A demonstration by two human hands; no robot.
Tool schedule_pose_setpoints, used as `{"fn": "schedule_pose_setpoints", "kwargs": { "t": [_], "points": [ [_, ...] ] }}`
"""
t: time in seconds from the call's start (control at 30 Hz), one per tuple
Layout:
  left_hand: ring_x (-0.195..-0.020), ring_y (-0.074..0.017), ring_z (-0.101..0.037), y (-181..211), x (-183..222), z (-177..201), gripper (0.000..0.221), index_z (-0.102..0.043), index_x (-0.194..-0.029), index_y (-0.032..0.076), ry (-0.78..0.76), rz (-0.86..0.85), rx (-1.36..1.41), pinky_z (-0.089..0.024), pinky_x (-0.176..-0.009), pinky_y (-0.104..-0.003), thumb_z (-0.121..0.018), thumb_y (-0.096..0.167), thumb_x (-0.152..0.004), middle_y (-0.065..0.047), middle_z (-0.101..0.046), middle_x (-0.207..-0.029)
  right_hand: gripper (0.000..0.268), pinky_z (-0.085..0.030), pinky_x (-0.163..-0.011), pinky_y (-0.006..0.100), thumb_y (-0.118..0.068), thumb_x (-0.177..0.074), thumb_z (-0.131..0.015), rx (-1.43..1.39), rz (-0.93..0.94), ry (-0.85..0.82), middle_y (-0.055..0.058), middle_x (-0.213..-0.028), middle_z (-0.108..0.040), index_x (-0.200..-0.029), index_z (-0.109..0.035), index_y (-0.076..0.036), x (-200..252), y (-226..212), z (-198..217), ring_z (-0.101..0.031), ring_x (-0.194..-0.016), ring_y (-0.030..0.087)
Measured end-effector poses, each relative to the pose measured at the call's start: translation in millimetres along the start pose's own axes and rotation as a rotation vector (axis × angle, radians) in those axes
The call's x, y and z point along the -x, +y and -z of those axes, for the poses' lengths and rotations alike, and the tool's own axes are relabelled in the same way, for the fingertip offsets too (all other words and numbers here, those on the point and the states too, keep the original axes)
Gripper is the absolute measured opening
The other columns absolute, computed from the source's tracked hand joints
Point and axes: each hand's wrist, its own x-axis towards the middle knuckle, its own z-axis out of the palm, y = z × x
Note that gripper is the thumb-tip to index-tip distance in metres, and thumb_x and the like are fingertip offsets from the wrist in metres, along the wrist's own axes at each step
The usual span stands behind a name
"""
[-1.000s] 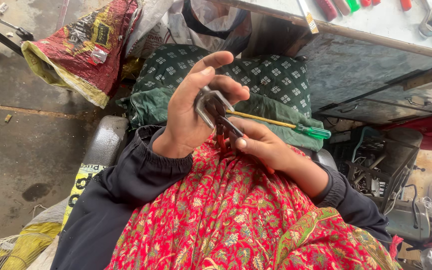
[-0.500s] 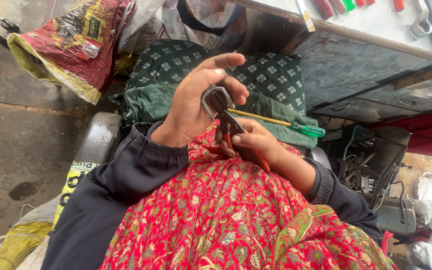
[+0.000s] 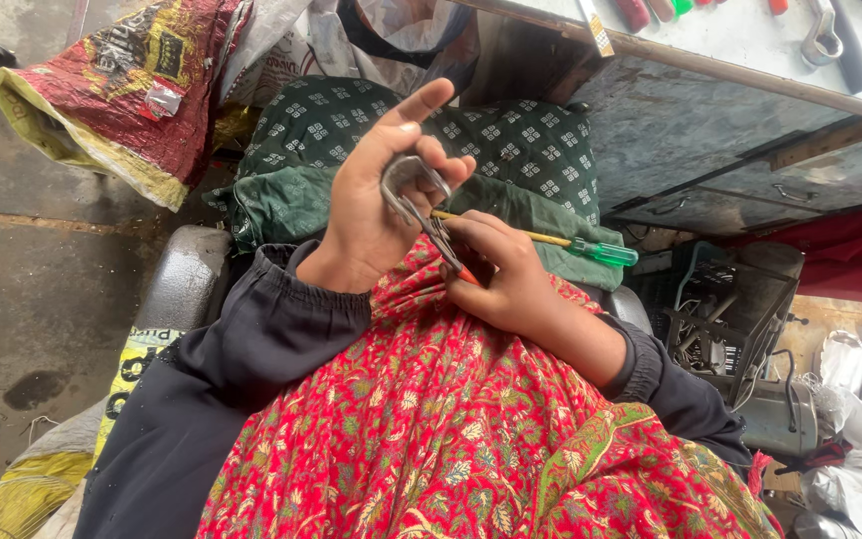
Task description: The person uses a screwdriver and a metal tool to clean or scrape a metal component belonging to a motor, then sets the component down and picks up another piece from a container.
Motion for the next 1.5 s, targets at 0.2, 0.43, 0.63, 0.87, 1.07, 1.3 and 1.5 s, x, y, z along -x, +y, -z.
{"fn": "schedule_pose_setpoints", "kwargs": {
  "t": [0.2,0.43,0.63,0.87,1.07,1.3,1.5],
  "points": [
    [-0.093,-0.0255,-0.072,4.6,2.7,-6.6,0.05,-0.043,-0.15,-0.006,0.033,-0.005,-0.031,-0.058,-0.097,-0.039,-0.045,0.015,-0.105,-0.013,-0.074,-0.092,0.041,-0.051,-0.085,0.03,-0.004,-0.085,-0.062,-0.225,-0.001,-0.071,0.007,-0.103,-0.061,-0.126,-0.065,0.001,-0.8,13.0,-0.4,-0.062,-0.095,0.015],
    [-0.092,-0.0229,-0.07,11.0,8.4,-16.2,0.05,-0.05,-0.148,-0.007,-0.055,0.091,-0.229,-0.057,-0.085,-0.033,-0.049,0.016,-0.103,-0.015,-0.072,-0.094,0.034,-0.058,-0.084,0.033,-0.007,-0.09,-0.062,-0.69,-0.236,-0.276,0.006,-0.106,-0.064,-0.123,-0.062,0.003,1.6,26.0,2.4,-0.066,-0.094,0.014],
    [-0.092,-0.0217,-0.07,9.7,7.6,-12.7,0.049,-0.052,-0.148,-0.007,-0.071,0.095,-0.282,-0.056,-0.086,-0.031,-0.049,0.016,-0.104,-0.015,-0.071,-0.093,0.03,-0.056,-0.084,0.031,-0.01,-0.093,-0.061,-0.754,-0.261,-0.298,0.005,-0.097,-0.068,-0.119,-0.067,0.003,4.3,37.4,0.0,-0.064,-0.088,0.014],
    [-0.087,-0.0236,-0.072,-2.0,2.5,-3.5,0.049,-0.051,-0.148,-0.002,0.01,0.072,-0.068,-0.058,-0.087,-0.034,-0.051,0.017,-0.103,-0.01,-0.07,-0.084,0.032,-0.055,-0.086,0.03,-0.007,-0.085,-0.066,-0.213,-0.055,-0.077,0.007,-0.1,-0.07,-0.115,-0.069,0.002,1.5,32.9,-4.3,-0.067,-0.091,0.015],
    [-0.082,-0.0183,-0.072,3.9,-13.5,20.3,0.037,-0.059,-0.135,0.005,0.255,0.079,0.345,-0.059,-0.097,-0.037,-0.058,0.011,-0.099,-0.004,-0.071,-0.083,0.048,-0.056,-0.082,0.029,-0.009,-0.081,-0.07,-0.002,0.187,0.002,0.014,-0.115,-0.065,-0.127,-0.061,0.001,-4.1,7.7,9.8,-0.07,-0.093,0.021],
    [-0.081,-0.017,-0.07,8.7,-11.1,35.6,0.03,-0.063,-0.131,0.007,0.28,-0.006,0.368,-0.059,-0.101,-0.037,-0.059,0.013,-0.102,-0.003,-0.073,-0.084,0.036,-0.054,-0.088,0.035,-0.005,-0.091,-0.06,-0.081,0.237,0.263,0.012,-0.106,-0.066,-0.126,-0.064,-0.005,-38.5,2.5,123.4,-0.067,-0.096,0.026],
    [-0.084,-0.0172,-0.072,9.9,-12.9,35.9,0.025,-0.061,-0.126,0.01,0.366,0.006,0.331,-0.059,-0.098,-0.037,-0.059,0.015,-0.102,-0.001,-0.072,-0.082,0.027,-0.053,-0.087,0.037,-0.007,-0.091,-0.062,0.554,-0.048,0.495,0.012,-0.101,-0.067,-0.117,-0.068,-0.007,-31.9,72.9,204.5,-0.066,-0.095,0.028]
  ]
}}
